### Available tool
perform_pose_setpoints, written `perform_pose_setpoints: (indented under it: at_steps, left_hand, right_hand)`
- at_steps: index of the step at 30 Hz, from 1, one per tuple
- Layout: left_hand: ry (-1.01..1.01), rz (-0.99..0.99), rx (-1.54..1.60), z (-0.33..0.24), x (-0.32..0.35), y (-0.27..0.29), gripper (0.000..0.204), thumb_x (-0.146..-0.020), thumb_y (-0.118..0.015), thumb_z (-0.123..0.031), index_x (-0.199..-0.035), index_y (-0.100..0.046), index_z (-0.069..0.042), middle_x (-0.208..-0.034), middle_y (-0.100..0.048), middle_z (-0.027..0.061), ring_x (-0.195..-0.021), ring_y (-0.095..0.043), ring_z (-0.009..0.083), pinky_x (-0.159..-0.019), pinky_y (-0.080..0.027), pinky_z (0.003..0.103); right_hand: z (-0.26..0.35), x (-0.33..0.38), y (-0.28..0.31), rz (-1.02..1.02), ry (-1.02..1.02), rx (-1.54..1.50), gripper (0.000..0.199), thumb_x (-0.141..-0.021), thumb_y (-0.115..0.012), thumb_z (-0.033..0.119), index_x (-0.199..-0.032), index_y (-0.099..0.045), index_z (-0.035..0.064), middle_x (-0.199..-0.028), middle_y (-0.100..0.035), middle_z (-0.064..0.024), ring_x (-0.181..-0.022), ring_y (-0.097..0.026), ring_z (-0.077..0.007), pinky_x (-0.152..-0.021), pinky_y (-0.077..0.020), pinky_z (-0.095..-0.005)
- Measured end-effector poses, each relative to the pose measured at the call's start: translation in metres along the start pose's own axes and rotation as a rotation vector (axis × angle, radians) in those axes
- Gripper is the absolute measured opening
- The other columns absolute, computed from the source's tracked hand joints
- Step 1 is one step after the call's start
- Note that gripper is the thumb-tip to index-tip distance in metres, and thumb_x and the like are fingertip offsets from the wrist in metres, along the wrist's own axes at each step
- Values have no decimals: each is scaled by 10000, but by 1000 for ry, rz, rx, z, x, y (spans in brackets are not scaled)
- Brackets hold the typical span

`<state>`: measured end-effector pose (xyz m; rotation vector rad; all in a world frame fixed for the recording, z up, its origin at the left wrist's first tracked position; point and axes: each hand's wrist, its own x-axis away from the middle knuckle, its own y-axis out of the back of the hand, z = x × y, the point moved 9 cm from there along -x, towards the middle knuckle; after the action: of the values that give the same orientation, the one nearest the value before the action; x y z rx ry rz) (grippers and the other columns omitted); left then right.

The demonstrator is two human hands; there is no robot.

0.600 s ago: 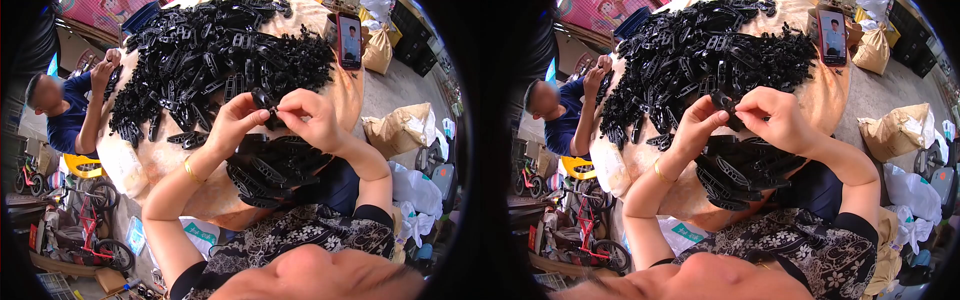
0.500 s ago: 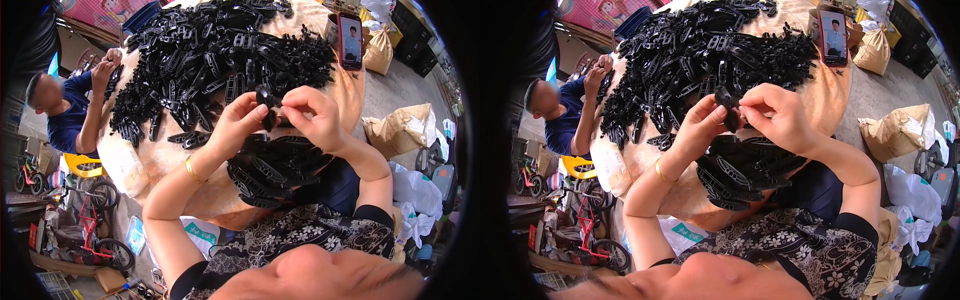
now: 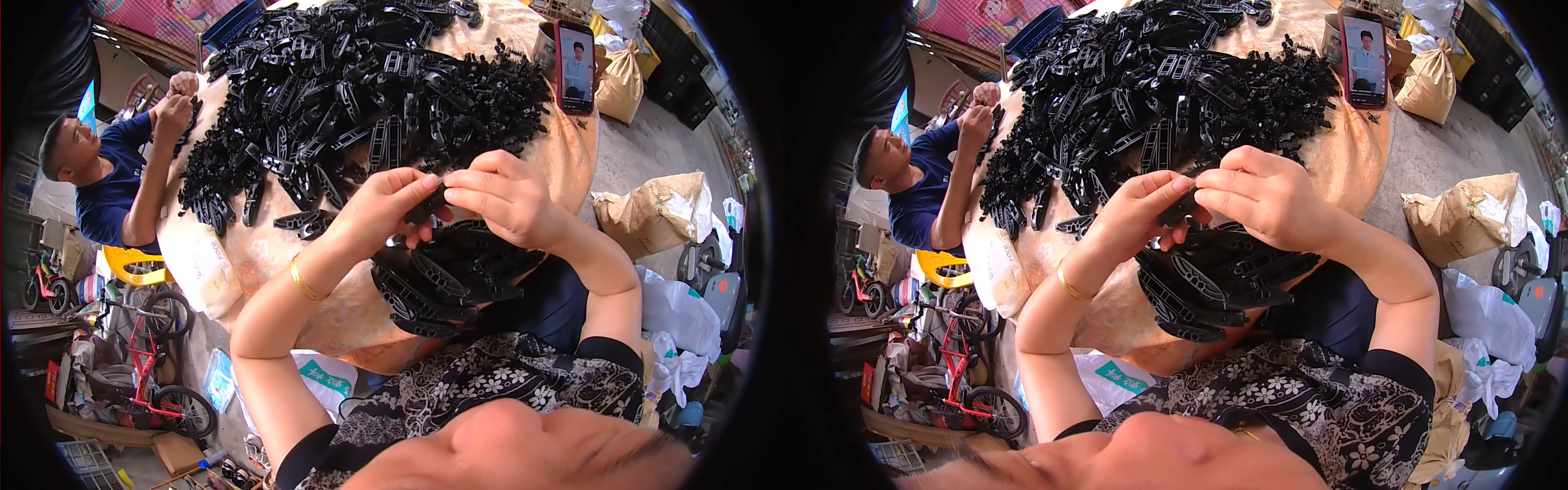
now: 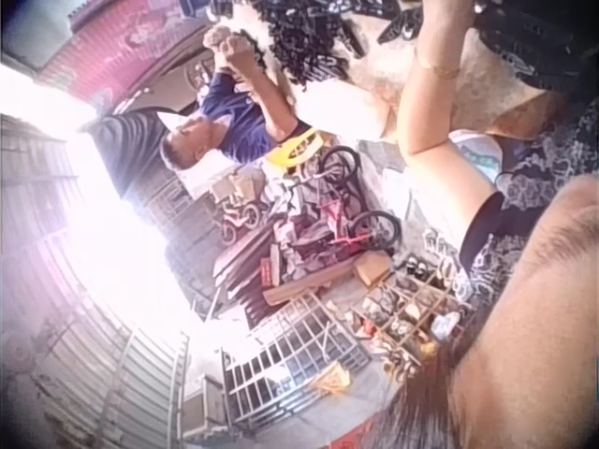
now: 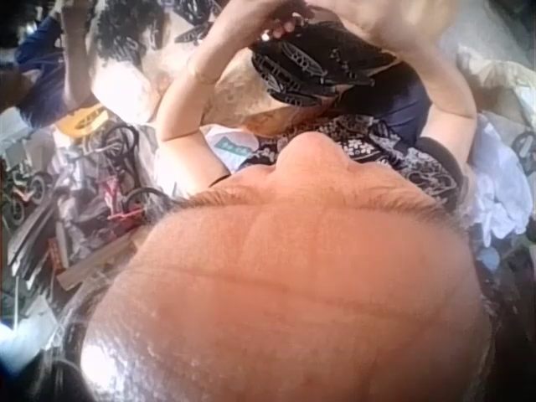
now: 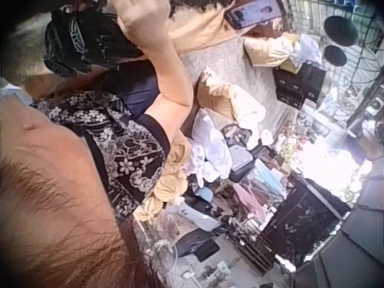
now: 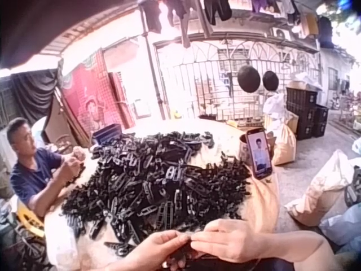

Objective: The person assembles small black plastic components by hand at a table.

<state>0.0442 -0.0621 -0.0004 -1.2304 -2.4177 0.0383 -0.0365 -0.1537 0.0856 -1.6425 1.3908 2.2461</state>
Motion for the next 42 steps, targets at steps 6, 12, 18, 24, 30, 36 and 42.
perform_pose_setpoints:
  at_steps: [6,12,18,24,30,36,42]
  left_hand:
    - [-272,-105,-421,-20,11,-2,333,-855,-640,-154,-1118,-568,37,-863,-666,110,-681,-631,151,-610,-514,264]
    - [-683,-259,-997,-46,30,-24,349,-777,-676,-23,-1113,-594,18,-892,-672,171,-723,-670,220,-661,-521,285]
    - [-634,-217,-927,-49,21,-20,346,-794,-684,-38,-1126,-596,-2,-913,-672,139,-743,-647,181,-633,-496,272]
    - [-671,-609,-1137,-63,9,41,354,-804,-702,-155,-1119,-602,-26,-962,-627,111,-734,-576,213,-662,-487,307]
    - [-575,-636,-1352,-49,-5,62,496,-784,-703,-121,-1233,-513,-32,-943,-594,116,-687,-575,213,-673,-497,323]
    - [-427,-669,-1210,-44,-4,80,586,-765,-669,-74,-1304,-447,-20,-904,-581,116,-714,-574,203,-686,-496,322]
    - [-390,-769,-955,-49,5,102,532,-761,-591,-68,-1267,-457,26,-915,-554,123,-835,-569,243,-762,-492,355]
  right_hand:
    - [-11,-5,-1,-28,-145,-125,245,-697,-711,56,-934,-654,27,-894,-653,-85,-828,-611,-263,-707,-526,-347]
    - [-35,9,-18,106,-417,-344,278,-723,-727,78,-983,-653,13,-888,-662,-133,-789,-633,-295,-694,-515,-357]
    - [-41,12,-15,91,-408,-317,278,-733,-728,90,-994,-659,22,-860,-670,-135,-768,-642,-297,-679,-517,-355]
    - [-60,25,-25,255,-564,-237,263,-782,-691,203,-986,-669,39,-851,-672,-141,-743,-644,-294,-661,-512,-355]
    - [-47,32,-46,458,-500,-456,219,-805,-658,211,-940,-683,41,-784,-666,-147,-674,-638,-294,-629,-504,-359]
    - [-73,31,-23,241,-514,-198,158,-796,-677,115,-912,-667,9,-821,-635,-113,-732,-628,-269,-653,-497,-331]
    - [-71,36,-37,363,-407,8,174,-751,-683,85,-904,-615,39,-908,-592,-83,-795,-604,-266,-675,-493,-342]
